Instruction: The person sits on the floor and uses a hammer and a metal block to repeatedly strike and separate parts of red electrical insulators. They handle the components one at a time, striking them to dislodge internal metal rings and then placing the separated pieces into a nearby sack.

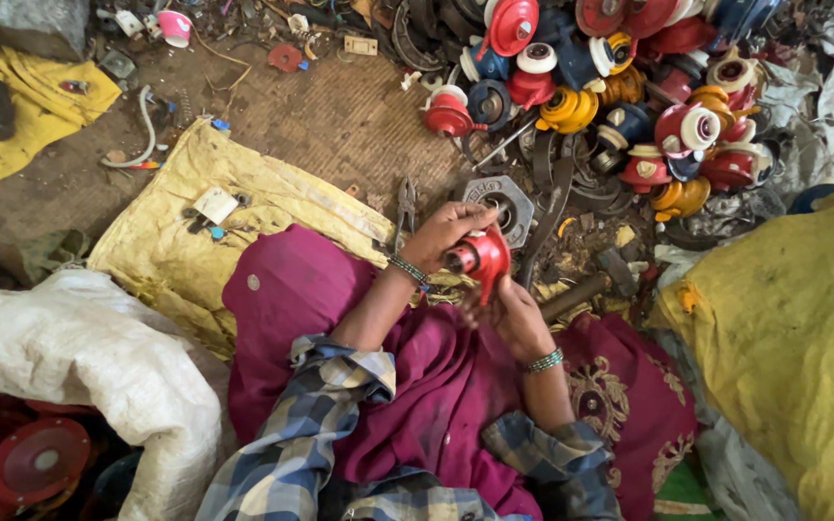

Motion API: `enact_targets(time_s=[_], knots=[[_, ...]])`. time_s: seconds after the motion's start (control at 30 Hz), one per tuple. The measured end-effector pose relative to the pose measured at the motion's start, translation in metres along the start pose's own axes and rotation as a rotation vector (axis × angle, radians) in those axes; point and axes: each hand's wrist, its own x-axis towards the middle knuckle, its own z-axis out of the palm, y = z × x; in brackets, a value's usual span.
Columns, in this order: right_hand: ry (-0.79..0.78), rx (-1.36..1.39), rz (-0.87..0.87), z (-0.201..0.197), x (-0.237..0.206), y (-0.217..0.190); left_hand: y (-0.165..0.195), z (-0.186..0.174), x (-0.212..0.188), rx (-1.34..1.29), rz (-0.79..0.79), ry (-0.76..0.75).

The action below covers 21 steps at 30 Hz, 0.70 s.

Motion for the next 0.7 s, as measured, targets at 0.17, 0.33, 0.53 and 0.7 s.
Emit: enact_targets(time_s=[0.17,0.33,0.53,0.7], knots=[[-0.141,-0.211,0.056,-0.022,-0.009,0.004,-0.001,-0.001,0.004,0.152,0.000,-0.089],[-0.119,0.144,0.022,0.000,-0.018,0.016,0.006,0.001,0.004,0.130,0.023,-0.078],[0.106,0.176,-0.189,0.060,-0.027,-0.045,0.031,-0.008,0.005,0.081,0.393,0.509],[0.381,-0.238,-0.860,0.072,-0.049,-0.108,0.040,-0.021,0.014,-0.321,0.456,0.850]])
